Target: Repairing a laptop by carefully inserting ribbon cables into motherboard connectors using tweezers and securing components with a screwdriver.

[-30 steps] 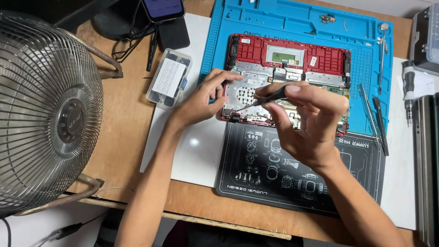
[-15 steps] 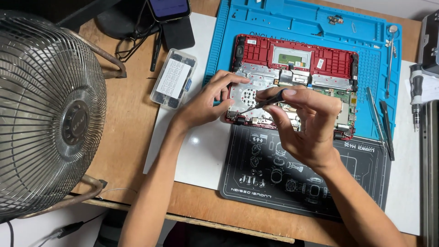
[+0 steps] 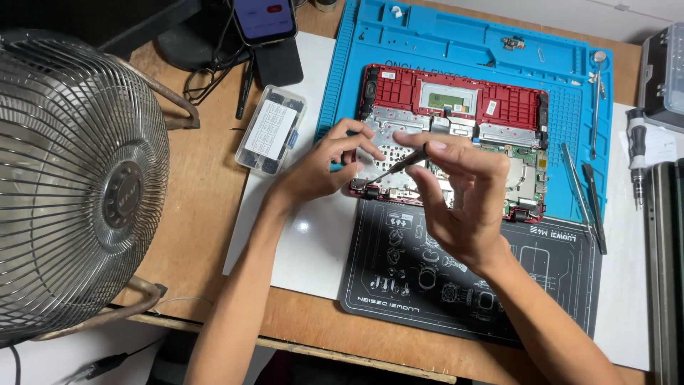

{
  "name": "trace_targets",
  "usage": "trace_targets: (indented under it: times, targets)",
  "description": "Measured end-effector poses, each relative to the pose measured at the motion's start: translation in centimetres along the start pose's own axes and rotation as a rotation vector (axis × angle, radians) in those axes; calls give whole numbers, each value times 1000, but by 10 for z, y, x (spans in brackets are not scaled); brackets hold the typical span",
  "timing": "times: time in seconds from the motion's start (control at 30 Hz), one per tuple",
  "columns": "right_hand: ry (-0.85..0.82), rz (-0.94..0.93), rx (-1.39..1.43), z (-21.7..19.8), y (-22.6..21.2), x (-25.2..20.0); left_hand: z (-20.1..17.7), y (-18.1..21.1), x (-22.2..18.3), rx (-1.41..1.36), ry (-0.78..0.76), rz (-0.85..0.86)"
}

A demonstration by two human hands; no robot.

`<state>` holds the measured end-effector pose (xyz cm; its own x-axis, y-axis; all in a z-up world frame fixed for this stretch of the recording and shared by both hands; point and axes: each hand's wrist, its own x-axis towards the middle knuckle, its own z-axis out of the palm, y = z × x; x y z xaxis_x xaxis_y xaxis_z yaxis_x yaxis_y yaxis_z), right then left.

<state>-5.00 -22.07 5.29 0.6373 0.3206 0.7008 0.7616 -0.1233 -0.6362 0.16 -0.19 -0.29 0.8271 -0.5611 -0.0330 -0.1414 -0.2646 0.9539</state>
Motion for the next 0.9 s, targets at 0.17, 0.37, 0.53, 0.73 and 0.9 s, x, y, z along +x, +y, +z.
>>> trace_targets:
  times: [0.17, 0.37, 0.53, 0.73, 0.9]
  targets:
    - [70, -16, -19, -4, 7, -4, -2, -10, 0, 57, -38, 120]
    - [40, 52, 94, -2, 3, -5, -3, -6, -1, 86, -61, 86]
    - [2, 30, 61, -3, -6, 2, -3, -7, 0, 126, -63, 171]
    - [86, -22, -100, -4, -1, 0, -2, -8, 0, 130, -71, 153]
    - [104, -44, -39, 2, -1, 5, -5, 0, -1, 144, -31, 128]
